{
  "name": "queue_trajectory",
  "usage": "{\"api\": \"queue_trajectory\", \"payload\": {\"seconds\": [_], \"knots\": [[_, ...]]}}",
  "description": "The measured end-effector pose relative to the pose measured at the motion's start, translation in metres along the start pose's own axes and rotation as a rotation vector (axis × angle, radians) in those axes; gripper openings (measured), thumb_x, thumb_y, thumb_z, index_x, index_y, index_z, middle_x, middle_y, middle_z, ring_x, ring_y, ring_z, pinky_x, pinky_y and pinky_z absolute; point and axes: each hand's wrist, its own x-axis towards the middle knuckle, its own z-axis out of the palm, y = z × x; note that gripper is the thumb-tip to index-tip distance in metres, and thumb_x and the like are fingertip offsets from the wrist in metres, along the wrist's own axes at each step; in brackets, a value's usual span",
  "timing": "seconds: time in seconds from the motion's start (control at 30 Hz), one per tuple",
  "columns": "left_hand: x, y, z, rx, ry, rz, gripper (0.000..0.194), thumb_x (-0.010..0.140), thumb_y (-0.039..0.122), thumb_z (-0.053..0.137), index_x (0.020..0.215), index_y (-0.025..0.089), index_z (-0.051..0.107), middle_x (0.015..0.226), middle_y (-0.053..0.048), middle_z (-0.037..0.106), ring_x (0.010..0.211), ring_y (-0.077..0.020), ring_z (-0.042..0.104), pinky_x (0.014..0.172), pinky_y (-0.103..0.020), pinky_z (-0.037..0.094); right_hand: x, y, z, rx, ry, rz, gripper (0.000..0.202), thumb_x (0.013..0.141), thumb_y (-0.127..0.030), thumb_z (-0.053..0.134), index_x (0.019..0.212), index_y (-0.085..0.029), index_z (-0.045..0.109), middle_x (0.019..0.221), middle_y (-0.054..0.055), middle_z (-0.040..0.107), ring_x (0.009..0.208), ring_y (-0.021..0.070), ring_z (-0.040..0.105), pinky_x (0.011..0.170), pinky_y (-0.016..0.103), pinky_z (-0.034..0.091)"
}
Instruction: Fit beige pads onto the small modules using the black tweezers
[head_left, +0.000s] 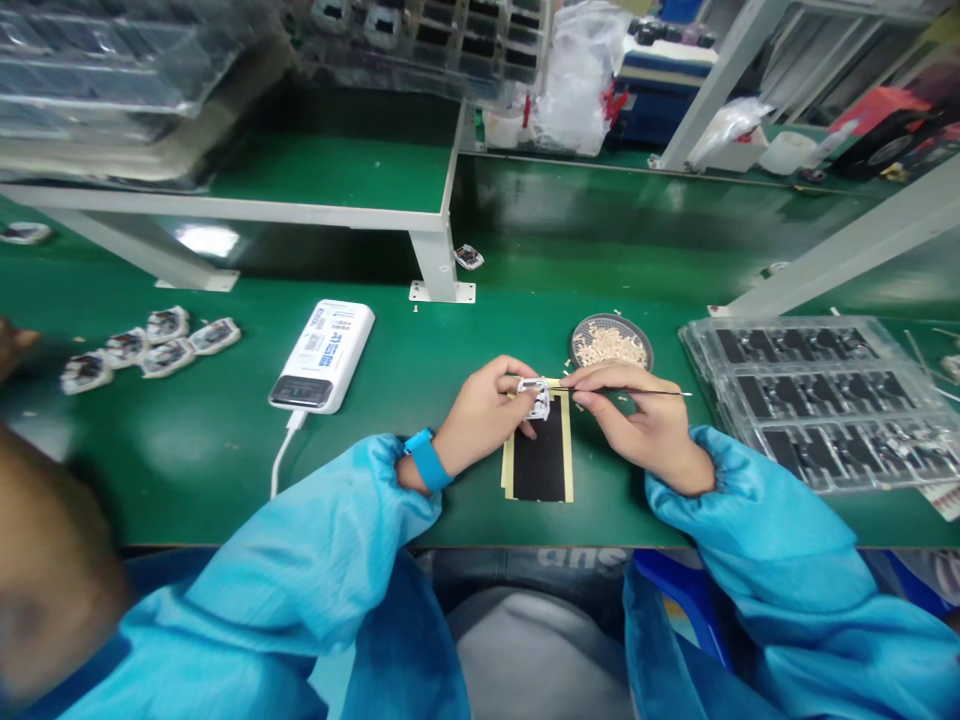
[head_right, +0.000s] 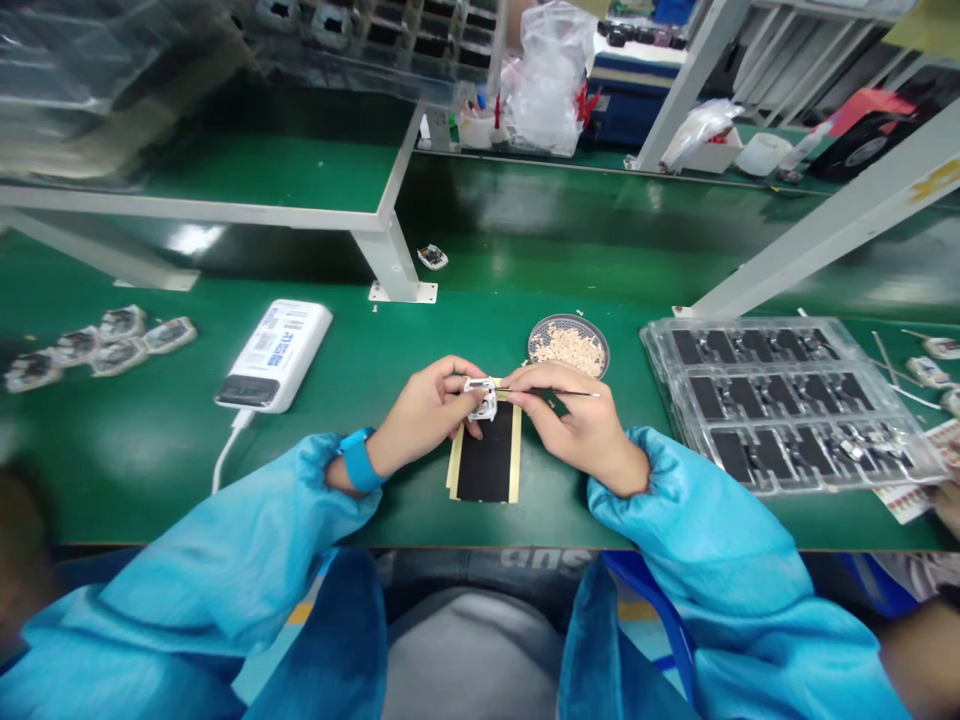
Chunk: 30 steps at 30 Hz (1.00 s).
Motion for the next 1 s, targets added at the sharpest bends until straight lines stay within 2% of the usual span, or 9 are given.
{"api": "queue_trajectory", "payload": {"seconds": [1.0], "knots": [[0.0011,-0.0020,-0.0001,-0.002,0.003,0.016,0.022,0.090,0.022,0.065,0.106,0.011,0.053,0.088,-0.006,0.069,0.056,-0.0128,0.067,0.042,-0.016,0.046,0.0014,-0.0017,0.0007,-0.096,-0.058,-0.033,0.026,0.086,-0.007,0.069,0.108,-0.021,0.066,0.106,0.004,0.071,0.100,0.0171,0.068,0.092,0.037,0.057]]}}
